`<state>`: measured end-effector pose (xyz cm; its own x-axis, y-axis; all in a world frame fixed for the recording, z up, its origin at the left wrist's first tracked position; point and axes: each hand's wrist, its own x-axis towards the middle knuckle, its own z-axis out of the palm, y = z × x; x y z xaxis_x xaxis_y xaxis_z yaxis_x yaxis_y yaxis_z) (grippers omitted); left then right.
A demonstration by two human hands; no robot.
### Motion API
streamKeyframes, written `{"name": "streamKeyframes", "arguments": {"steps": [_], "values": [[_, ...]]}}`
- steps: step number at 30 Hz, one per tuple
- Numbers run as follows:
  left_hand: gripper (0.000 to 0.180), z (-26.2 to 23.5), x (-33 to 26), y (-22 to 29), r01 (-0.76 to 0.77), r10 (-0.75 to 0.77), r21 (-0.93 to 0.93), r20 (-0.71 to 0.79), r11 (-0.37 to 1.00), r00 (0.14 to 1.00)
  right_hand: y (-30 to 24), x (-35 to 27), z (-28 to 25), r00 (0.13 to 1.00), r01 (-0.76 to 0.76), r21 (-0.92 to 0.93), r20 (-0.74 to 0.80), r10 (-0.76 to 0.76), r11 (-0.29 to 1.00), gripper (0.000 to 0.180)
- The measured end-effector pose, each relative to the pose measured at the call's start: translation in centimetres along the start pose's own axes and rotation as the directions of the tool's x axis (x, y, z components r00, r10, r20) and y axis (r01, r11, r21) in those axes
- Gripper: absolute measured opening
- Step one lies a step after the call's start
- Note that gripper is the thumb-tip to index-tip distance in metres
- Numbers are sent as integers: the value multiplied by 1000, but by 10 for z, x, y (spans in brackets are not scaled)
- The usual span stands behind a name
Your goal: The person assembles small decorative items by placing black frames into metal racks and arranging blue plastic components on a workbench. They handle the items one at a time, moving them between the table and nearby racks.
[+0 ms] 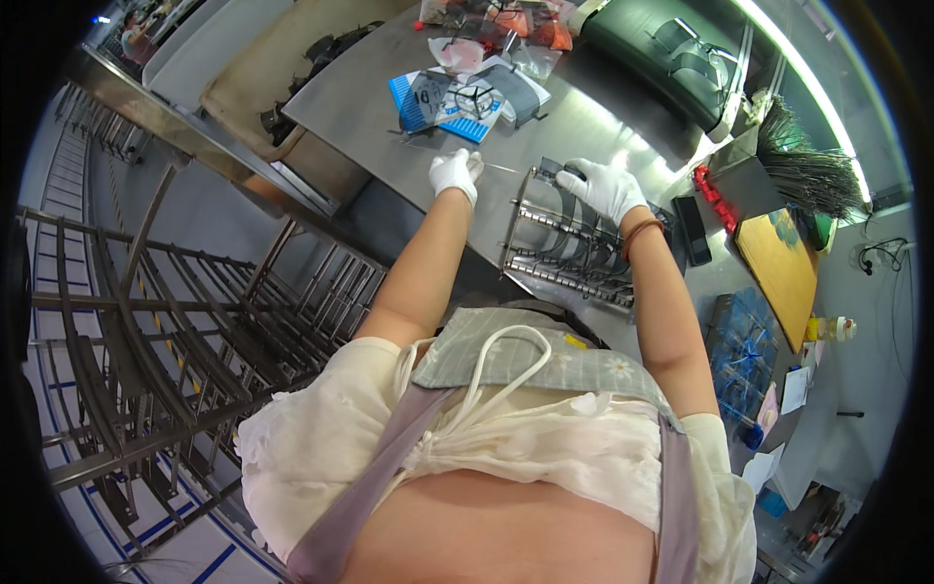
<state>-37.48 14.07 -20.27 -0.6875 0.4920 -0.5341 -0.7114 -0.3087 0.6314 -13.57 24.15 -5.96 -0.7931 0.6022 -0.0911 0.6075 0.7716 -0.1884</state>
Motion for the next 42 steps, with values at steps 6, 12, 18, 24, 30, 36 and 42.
{"name": "streamKeyframes", "arguments": {"steps": [6,12,18,24,30,36,42], "values": [[26,-5,4,-12,139,-197,184,350,973,916,-1,0,-1,999,-1,14,37,1,1000,69],[13,23,-25,-43,-92,-177,555,412,827,894,14,-2,1,992,108,22,-64,-106,994,65],[43,-26,-3,20,-216,-48,762,308,610,950,81,-50,-35,968,-127,-100,-228,101,987,58],[43,-7,46,19,-201,-55,831,268,519,962,102,-80,-20,963,-269,37,29,268,962,71],[37,10,55,36,-118,-88,982,131,147,987,102,-82,-25,955,-291,33,62,288,956,76],[40,-22,1,27,-805,65,482,868,-347,492,100,-84,-27,951,-302,34,84,298,953,75],[53,26,-32,-17,-694,-46,641,723,-326,689,102,-80,-23,969,-237,80,83,231,968,72]]}}
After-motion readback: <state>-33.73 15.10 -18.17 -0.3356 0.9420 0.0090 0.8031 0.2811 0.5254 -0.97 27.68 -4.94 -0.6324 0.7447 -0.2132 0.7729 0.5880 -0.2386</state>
